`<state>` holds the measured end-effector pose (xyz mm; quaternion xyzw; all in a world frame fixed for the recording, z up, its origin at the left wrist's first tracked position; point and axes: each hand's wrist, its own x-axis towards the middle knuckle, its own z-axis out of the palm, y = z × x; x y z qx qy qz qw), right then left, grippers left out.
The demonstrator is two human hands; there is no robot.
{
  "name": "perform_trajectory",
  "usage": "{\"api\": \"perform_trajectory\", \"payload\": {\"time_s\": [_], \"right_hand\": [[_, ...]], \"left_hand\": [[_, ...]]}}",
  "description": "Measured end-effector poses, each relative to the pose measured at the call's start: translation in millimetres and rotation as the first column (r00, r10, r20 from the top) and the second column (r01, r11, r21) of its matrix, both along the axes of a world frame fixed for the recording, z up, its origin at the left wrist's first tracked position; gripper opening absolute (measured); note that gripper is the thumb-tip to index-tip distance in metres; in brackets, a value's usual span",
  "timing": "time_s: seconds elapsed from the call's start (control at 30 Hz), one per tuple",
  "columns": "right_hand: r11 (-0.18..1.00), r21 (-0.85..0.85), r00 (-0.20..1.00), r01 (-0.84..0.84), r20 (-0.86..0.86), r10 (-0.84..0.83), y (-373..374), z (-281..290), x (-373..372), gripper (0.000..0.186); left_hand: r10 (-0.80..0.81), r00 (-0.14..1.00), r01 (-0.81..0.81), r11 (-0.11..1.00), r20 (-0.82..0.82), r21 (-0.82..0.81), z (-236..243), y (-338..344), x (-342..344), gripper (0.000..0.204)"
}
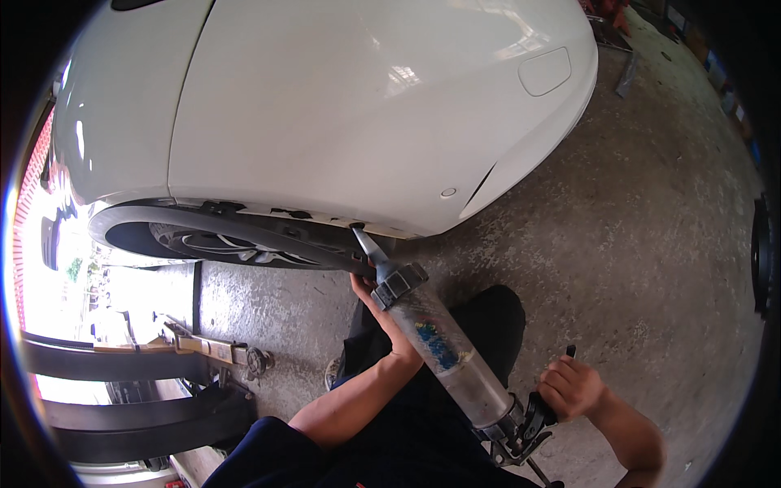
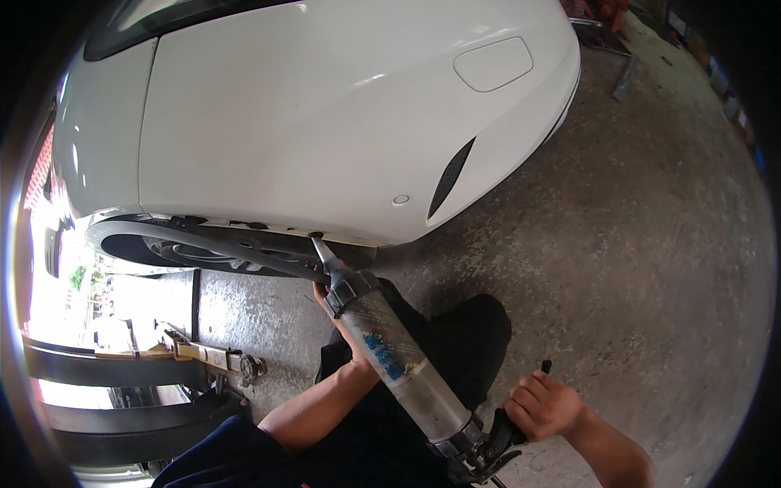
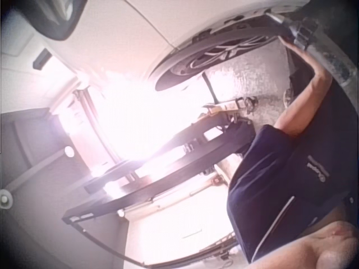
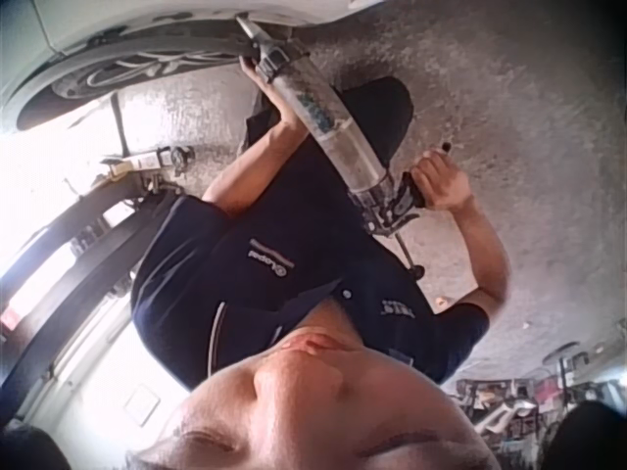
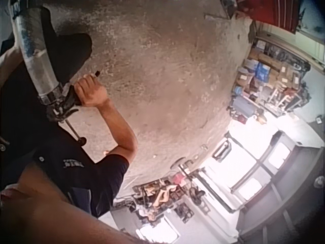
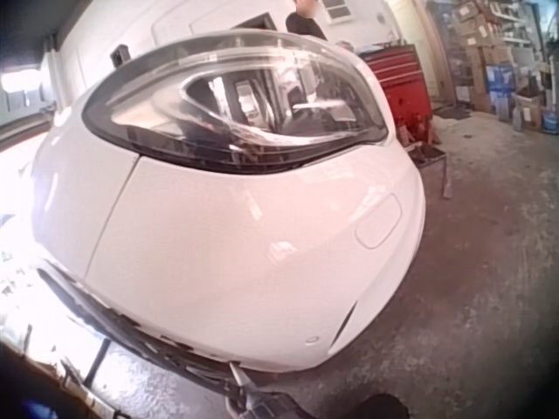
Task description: The person applies adhesive and trim to a car bumper, then secures sections of the bumper with yellow tape.
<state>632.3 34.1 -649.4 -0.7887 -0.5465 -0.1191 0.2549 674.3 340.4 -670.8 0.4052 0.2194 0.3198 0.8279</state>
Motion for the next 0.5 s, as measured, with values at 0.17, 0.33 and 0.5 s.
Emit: {"api": "perform_trajectory", "payload": {"time_s": [0.17,0.33,0.5], "right_hand": [[0.997,-0.075,1.000,-0.009,-0.013,0.008,-3.0,14.6,-2.9,0.013],[0.995,-0.104,1.000,-0.002,-0.012,0.001,-9.1,11.5,-9.1,0.012],[1.000,-0.021,0.985,0.013,-0.170,-0.017,-8.5,6.4,-11.0,0.013]], "left_hand": [[0.099,0.988,-0.012,0.821,-0.122,0.570,-13.7,-6.9,-1.3,0.091],[0.292,0.930,0.079,0.438,-0.225,0.896,-11.0,-17.2,0.6,0.109],[0.215,0.947,0.103,0.504,-0.240,0.858,-30.6,-11.1,5.7,0.112]]}}
